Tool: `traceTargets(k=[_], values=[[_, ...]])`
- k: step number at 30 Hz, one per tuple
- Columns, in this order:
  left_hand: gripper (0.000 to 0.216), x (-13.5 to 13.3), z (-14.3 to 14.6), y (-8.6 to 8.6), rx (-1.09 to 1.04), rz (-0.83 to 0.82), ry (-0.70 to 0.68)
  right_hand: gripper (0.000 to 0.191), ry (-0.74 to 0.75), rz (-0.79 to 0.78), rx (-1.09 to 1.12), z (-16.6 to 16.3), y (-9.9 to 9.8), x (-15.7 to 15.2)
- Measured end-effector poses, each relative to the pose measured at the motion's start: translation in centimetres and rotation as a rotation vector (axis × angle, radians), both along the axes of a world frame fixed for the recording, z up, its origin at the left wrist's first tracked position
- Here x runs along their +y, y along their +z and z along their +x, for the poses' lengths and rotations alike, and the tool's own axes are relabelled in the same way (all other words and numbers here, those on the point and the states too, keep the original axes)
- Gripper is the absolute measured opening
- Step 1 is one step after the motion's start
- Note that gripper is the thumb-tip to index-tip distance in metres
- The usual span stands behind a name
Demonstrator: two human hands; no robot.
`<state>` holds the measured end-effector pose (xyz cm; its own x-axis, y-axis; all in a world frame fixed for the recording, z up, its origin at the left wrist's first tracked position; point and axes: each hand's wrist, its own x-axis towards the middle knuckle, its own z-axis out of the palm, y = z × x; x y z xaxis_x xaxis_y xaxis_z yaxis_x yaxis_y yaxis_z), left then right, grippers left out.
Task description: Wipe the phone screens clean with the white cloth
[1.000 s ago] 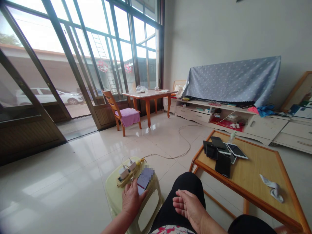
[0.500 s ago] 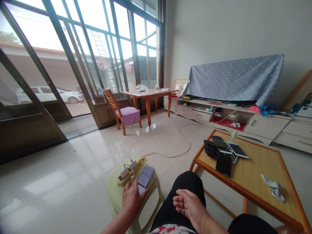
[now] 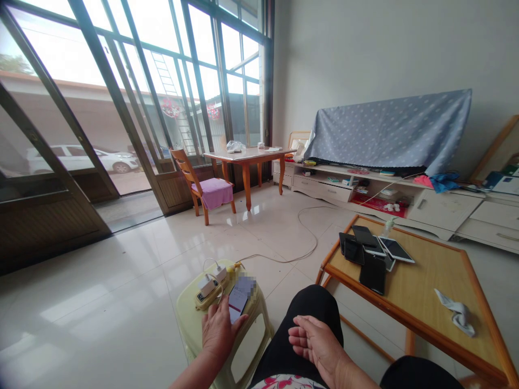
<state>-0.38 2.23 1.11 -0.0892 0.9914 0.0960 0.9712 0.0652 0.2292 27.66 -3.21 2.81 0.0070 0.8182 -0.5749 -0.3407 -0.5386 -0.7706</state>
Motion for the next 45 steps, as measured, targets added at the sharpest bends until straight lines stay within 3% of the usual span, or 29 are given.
traceTargets(k=[14,27,33,40,45], values=[[0.093,-0.1,0.1,-0.2,-0.005,0.017,0.010,0.039,0.012,0.009,-0.008,0.0,0.5,0.0],[0.090,-2.8,1.0,-0.2,0.019,0.035,-0.020,0.040,0.009,0.021,0.015,1.0,0.1,-0.7],[0.086,-4.5,2.3,-0.8,0.035,0.013,-0.118,0.042,-0.008,0.028,0.034,1.9,-0.3,-1.5],[0.082,-6.2,4.7,0.3,-0.006,-0.128,-0.353,0.043,-0.018,0.052,0.043,3.3,-0.6,-2.4],[0.071,-6.4,5.1,-0.2,-0.051,-0.115,-0.432,0.045,-0.027,0.038,0.044,4.3,-1.1,-3.2]])
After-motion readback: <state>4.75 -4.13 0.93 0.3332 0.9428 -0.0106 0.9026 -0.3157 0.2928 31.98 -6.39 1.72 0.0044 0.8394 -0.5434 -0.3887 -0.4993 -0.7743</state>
